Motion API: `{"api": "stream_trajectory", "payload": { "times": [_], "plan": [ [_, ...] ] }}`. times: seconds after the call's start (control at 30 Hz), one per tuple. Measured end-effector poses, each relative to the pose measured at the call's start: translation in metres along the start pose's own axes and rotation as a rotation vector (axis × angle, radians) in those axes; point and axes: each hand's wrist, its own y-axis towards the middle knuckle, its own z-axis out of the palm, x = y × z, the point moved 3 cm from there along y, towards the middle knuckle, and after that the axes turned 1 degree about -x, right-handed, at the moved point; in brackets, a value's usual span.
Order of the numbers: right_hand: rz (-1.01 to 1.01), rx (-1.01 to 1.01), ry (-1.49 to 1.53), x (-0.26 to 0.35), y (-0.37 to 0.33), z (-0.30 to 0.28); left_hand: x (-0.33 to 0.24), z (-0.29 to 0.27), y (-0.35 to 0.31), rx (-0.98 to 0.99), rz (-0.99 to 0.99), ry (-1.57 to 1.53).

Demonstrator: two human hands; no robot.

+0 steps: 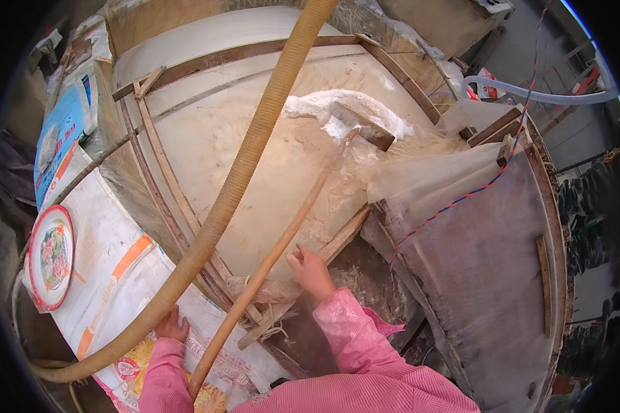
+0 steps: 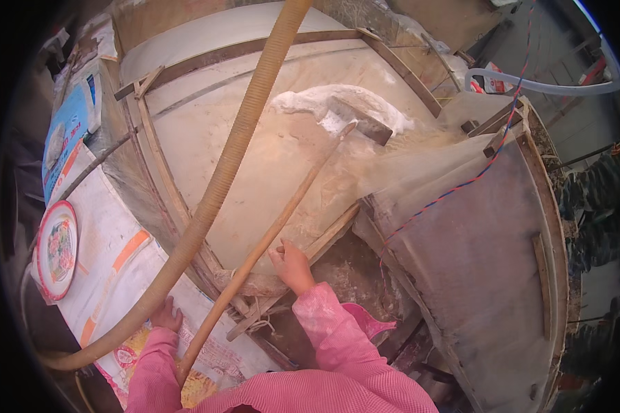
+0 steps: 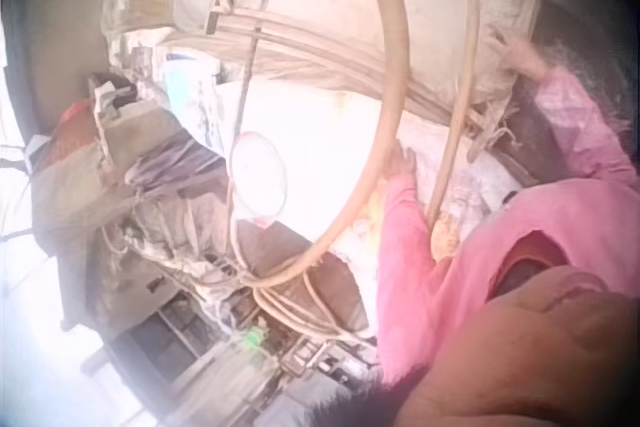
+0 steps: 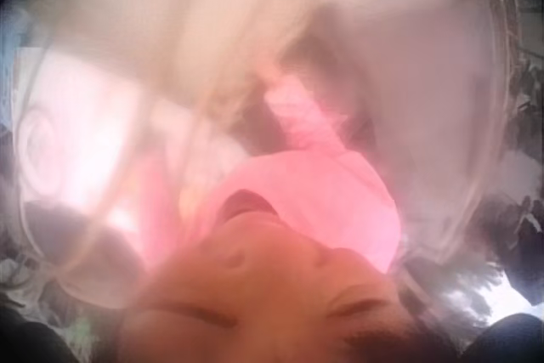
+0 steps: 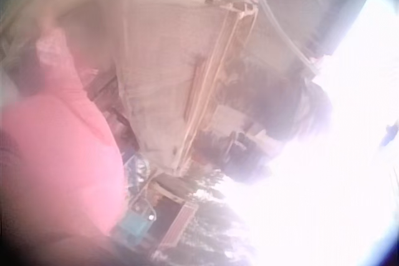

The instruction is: The person uses a hoe to break up a white powdery substance in a large container, then scoops it with a pink plastic scoop and transfers it into a blue cart. The process is repeated multiple times.

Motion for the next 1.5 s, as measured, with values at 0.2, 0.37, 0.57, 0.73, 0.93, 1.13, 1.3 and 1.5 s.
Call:
{"api": "stream_trajectory", "payload": {
  "times": [0.2,0.37,0.57,0.73,0.93,1.13,1.3,1.5],
  "plan": [
    [0.123,0.138,0.468,0.013,-0.105,0.099,-0.035,-0.080,0.031,0.412,-0.078,-0.497],
    [0.312,0.265,0.804,0.058,-0.121,0.117,-0.072,-0.208,-0.057,0.828,-0.221,-1.129],
    [0.584,0.225,1.276,0.070,-0.123,0.157,-0.077,-0.305,-0.205,0.514,-0.193,-0.466],
    [0.602,0.106,1.561,0.048,-0.157,0.150,-0.114,-0.290,-0.276,0.253,-0.300,-0.786],
    [0.597,0.233,1.746,0.060,-0.189,0.131,-0.140,-0.288,-0.314,-0.035,-0.128,-0.407],
    [0.034,0.735,2.166,0.110,-0.185,0.088,-0.151,-0.313,-0.296,-0.326,-0.100,-0.131],
    [-0.120,0.848,2.355,0.102,-0.184,0.064,-0.168,-0.328,-0.287,-0.135,-0.143,-0.581],
    [-0.020,0.696,2.369,0.089,-0.196,0.059,-0.169,-0.351,-0.277,-0.237,0.012,-0.471]
  ]
}}
